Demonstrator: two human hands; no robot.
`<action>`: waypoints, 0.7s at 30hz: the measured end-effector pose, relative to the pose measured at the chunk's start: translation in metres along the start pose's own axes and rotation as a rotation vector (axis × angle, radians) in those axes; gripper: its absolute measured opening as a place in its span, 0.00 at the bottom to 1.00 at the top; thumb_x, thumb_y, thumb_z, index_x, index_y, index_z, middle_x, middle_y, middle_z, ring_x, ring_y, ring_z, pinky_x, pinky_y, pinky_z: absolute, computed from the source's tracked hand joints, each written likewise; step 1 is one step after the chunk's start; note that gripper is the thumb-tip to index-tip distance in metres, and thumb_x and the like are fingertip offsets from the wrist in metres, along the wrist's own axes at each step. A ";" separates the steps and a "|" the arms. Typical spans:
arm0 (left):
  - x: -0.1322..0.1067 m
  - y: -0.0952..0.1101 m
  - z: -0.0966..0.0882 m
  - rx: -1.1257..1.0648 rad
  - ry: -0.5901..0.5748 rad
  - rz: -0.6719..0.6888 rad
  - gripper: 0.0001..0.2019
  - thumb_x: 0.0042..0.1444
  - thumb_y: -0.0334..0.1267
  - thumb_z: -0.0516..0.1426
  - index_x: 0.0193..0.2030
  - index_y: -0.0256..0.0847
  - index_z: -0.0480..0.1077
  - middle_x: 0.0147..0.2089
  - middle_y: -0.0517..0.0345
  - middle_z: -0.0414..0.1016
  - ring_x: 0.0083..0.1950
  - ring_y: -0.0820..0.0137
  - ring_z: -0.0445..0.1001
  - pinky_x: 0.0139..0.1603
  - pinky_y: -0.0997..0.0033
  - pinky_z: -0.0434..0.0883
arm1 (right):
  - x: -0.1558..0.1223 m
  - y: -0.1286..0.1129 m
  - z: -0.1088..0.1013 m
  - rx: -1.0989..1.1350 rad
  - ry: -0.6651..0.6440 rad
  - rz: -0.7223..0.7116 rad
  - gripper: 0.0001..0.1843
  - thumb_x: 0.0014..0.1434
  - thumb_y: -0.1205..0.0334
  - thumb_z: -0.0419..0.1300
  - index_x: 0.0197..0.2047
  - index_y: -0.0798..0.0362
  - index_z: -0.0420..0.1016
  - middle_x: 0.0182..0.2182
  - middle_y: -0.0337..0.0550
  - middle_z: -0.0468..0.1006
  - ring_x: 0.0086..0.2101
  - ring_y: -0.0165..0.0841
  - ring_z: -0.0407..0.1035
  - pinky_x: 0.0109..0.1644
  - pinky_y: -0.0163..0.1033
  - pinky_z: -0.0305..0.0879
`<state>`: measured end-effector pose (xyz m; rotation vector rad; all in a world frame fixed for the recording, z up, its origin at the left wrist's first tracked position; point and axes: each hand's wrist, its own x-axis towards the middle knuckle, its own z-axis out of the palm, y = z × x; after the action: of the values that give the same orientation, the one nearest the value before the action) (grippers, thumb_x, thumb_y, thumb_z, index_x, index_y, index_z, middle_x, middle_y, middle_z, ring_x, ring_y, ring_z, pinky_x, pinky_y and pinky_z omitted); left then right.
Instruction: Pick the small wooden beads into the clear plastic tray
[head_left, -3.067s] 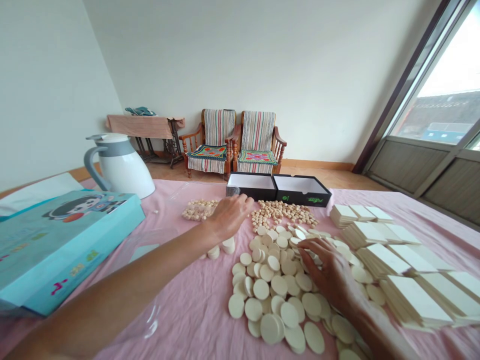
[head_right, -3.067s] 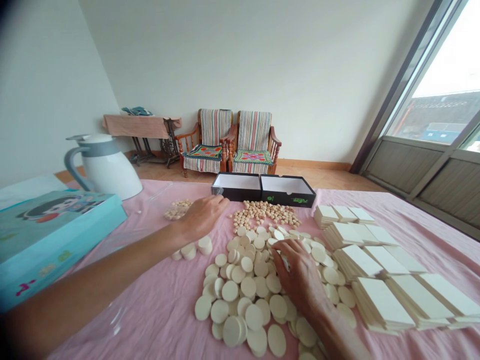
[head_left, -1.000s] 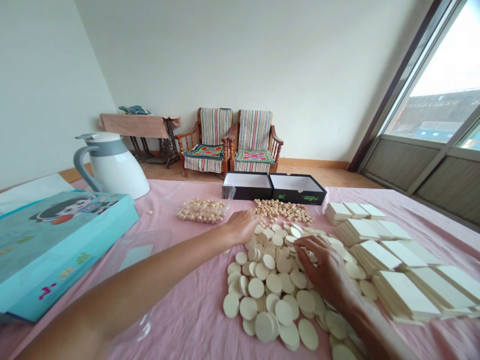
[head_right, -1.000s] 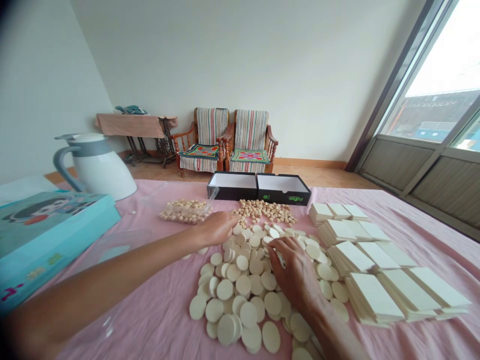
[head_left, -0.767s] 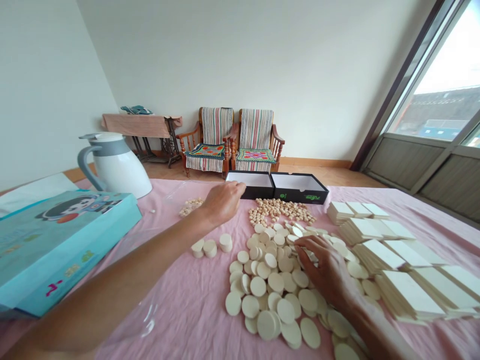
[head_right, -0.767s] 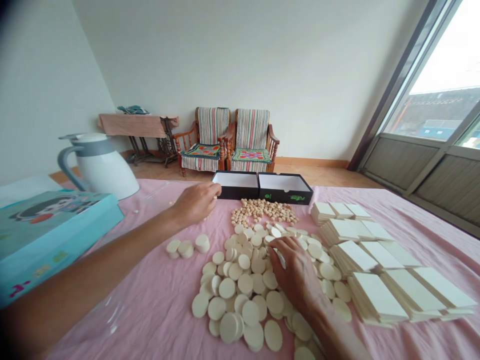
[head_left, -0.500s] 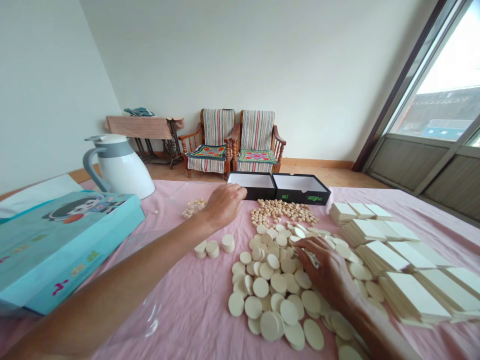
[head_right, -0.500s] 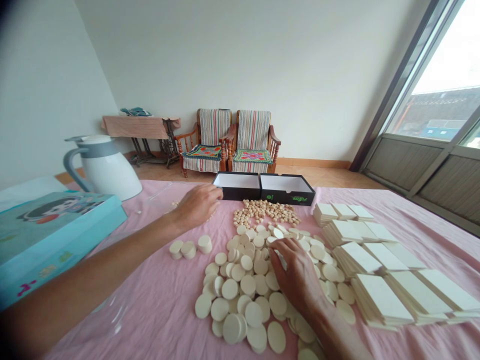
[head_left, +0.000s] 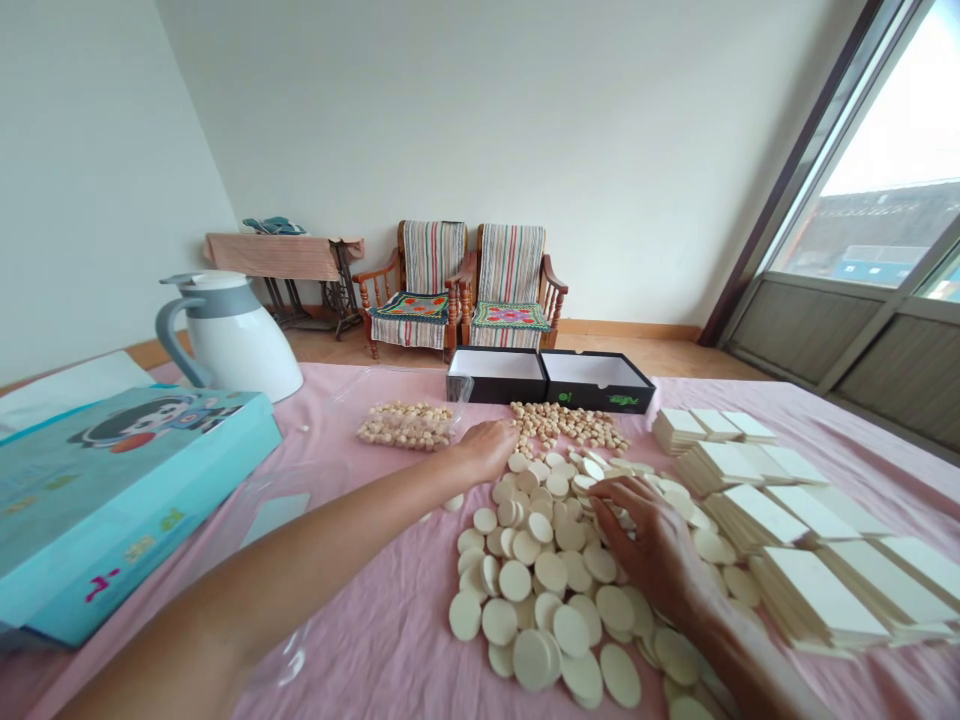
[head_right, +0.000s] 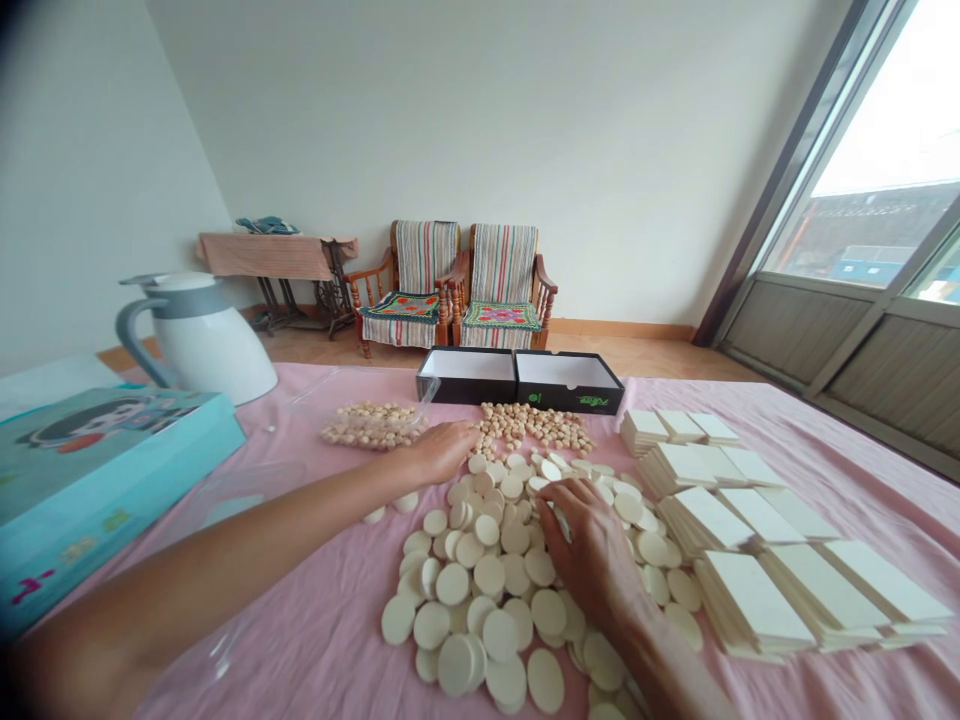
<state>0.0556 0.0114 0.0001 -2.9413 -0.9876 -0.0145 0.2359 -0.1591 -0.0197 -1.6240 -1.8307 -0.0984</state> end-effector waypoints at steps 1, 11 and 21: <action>0.000 0.000 0.000 0.001 -0.002 -0.008 0.06 0.52 0.28 0.54 0.36 0.37 0.70 0.42 0.46 0.76 0.44 0.59 0.74 0.41 0.66 0.70 | 0.000 0.000 0.000 0.002 -0.005 -0.003 0.12 0.63 0.60 0.50 0.38 0.51 0.74 0.37 0.44 0.76 0.40 0.36 0.69 0.43 0.40 0.65; -0.037 -0.004 -0.043 0.090 0.243 -0.012 0.08 0.57 0.29 0.49 0.39 0.39 0.68 0.39 0.51 0.74 0.39 0.64 0.74 0.36 0.69 0.68 | 0.000 -0.001 0.000 -0.001 -0.008 0.000 0.12 0.63 0.60 0.50 0.39 0.52 0.75 0.38 0.46 0.76 0.40 0.36 0.68 0.43 0.41 0.66; -0.061 -0.042 -0.075 0.245 0.459 -0.206 0.08 0.58 0.30 0.49 0.39 0.36 0.69 0.39 0.49 0.72 0.45 0.61 0.70 0.45 0.63 0.66 | -0.002 -0.005 0.004 -0.012 0.002 -0.018 0.12 0.62 0.61 0.50 0.39 0.51 0.75 0.38 0.45 0.76 0.39 0.36 0.69 0.43 0.40 0.66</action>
<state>-0.0180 0.0048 0.0747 -2.4397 -1.1104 -0.5096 0.2297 -0.1599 -0.0214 -1.6156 -1.8462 -0.1192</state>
